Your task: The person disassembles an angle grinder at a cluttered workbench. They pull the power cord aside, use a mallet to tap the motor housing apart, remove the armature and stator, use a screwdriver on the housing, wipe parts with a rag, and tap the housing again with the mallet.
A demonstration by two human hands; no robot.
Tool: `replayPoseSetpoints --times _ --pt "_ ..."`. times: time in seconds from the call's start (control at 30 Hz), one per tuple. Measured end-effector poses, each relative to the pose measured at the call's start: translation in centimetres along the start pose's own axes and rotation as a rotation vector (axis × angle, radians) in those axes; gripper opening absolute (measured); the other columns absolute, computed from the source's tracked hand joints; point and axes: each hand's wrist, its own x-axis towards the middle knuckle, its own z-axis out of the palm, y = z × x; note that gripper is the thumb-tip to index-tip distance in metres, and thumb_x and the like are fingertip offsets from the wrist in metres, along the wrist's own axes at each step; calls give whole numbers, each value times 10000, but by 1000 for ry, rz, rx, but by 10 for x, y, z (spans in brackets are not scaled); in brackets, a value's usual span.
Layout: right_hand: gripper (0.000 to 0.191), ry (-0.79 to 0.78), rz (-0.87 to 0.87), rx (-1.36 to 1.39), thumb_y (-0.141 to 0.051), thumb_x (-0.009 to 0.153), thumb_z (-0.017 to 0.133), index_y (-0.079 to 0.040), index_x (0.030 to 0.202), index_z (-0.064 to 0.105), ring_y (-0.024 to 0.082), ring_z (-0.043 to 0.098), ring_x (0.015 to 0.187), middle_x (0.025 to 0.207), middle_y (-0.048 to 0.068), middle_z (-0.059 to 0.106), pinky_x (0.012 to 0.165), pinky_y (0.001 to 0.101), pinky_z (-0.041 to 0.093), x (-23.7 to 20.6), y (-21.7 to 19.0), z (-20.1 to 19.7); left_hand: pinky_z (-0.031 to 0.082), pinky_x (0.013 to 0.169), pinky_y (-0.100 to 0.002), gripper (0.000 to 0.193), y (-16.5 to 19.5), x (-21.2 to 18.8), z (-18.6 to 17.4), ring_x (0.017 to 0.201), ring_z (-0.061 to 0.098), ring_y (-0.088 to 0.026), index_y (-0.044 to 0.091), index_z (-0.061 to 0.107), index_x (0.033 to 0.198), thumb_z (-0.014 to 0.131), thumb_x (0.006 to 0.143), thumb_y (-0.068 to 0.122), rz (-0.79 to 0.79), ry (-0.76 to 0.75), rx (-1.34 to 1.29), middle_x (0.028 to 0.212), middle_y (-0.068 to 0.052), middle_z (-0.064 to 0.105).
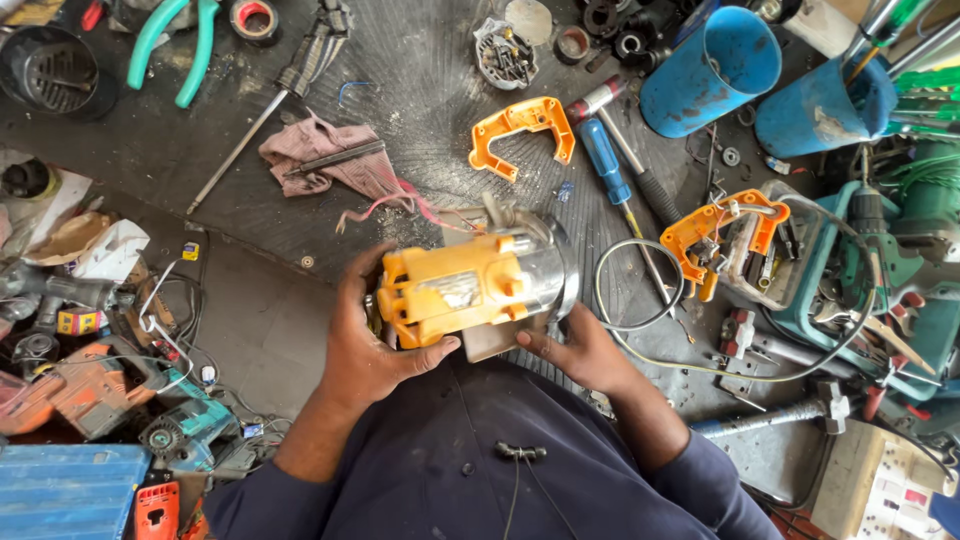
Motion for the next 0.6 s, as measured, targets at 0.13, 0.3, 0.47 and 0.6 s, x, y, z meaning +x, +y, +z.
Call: replayPoseSetpoints --times 0.13,0.3,0.47,0.6 --pt "539 34 96 -423 -362 818 832 -3 1167 634 264 694 1005 1138 158 694 864 389 536 6 -20 4 562 1017 -379 1000 43 22 0 1198 686 -275 8 479 1458 983 632 262 211 -41 579 1316 -179 642" --pt "267 166 137 -680 -228 818 795 -9 923 684 346 702 847 925 179 706 733 440 540 8 -28 -1 595 915 -369 943 52 36 35 1156 716 -287 84 520 1452 946 677 408 292 -242 742 1370 -128 658" --pt "301 171 -484 -355 -25 781 721 23 1061 621 280 686 831 964 150 646 730 353 559 -12 -19 -24 598 981 -384 934 41 34 36 1263 682 -301 83 510 1473 894 713 466 222 -335 625 1460 -135 628" --pt "481 258 -619 -190 -62 822 801 -11 1232 553 245 658 1002 1130 145 614 896 362 555 -18 -11 -19 517 1041 -431 881 30 24 12 1332 606 -360 8 522 1447 885 739 386 90 -293 635 1459 -206 599"
